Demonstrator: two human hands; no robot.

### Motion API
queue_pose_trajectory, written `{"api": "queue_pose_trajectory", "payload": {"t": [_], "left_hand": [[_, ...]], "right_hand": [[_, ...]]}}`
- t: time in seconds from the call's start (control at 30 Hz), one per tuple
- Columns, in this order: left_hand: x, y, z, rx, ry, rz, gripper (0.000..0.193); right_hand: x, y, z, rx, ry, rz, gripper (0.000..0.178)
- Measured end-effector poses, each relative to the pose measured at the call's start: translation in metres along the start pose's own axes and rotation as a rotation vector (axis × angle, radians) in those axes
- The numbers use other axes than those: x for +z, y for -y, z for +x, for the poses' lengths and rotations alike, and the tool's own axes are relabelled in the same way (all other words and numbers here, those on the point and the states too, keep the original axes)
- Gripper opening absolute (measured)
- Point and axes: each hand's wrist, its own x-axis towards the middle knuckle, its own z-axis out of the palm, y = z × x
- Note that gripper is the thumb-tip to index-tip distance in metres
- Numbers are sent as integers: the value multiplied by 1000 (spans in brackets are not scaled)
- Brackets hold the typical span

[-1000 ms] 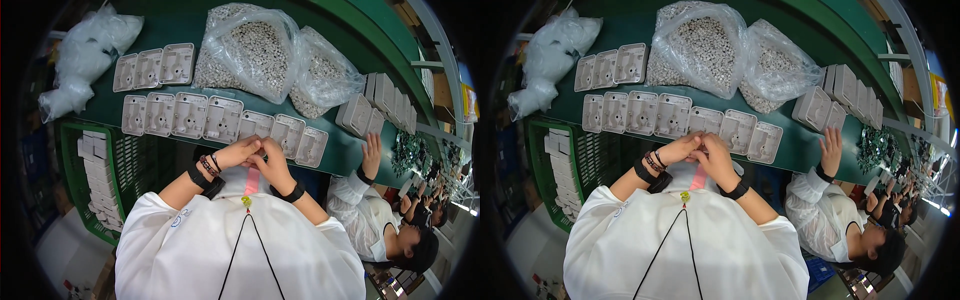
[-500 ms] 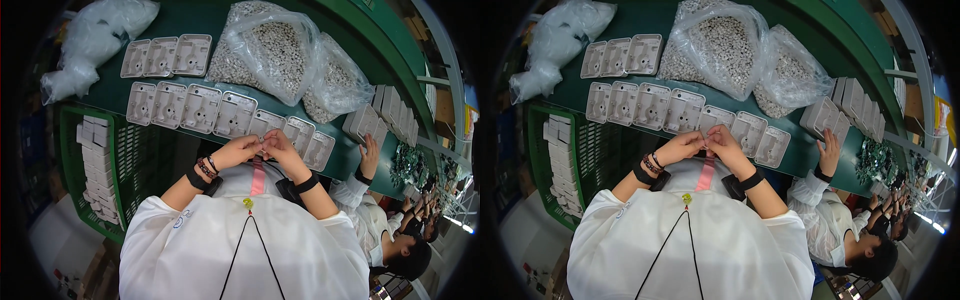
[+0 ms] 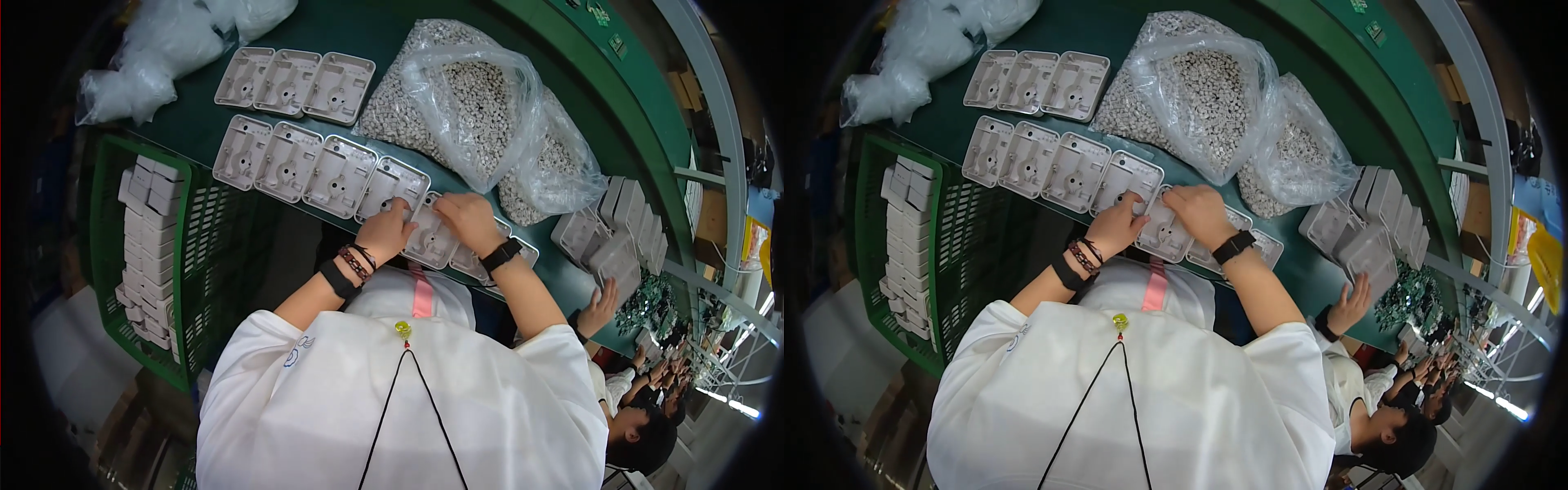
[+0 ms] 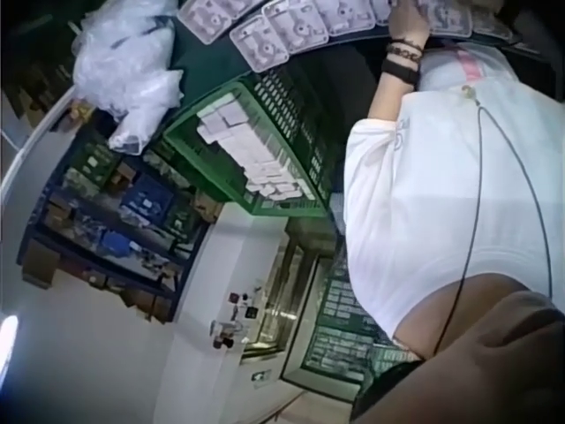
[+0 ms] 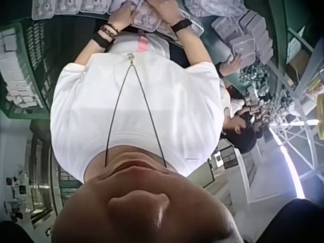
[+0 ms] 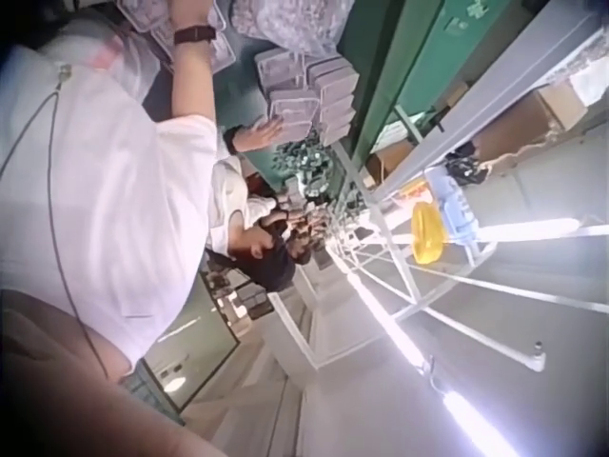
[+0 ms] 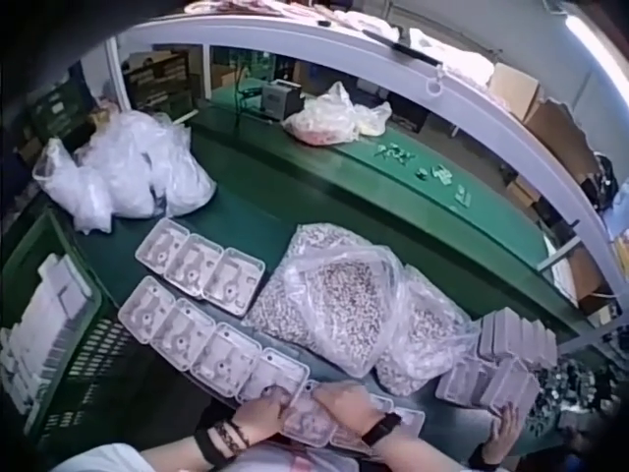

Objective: Assembling small white electronic components into clear plastic housings on a production line.

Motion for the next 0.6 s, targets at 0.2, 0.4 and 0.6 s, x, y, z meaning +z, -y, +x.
{"api": "queue_pose_trajectory", "payload": {"t": [0.2, 0.4, 0.6], "left_hand": [[9, -2, 0, 6, 30, 149, 23], [9, 0, 5, 56, 44, 200, 23], [9, -1, 4, 51, 71, 222, 24]], "right_hand": [[4, -18, 12, -214, 83, -218, 9], [12, -25, 21, -249, 89, -316, 8], [-4, -20, 9, -146, 52, -153, 14]]}}
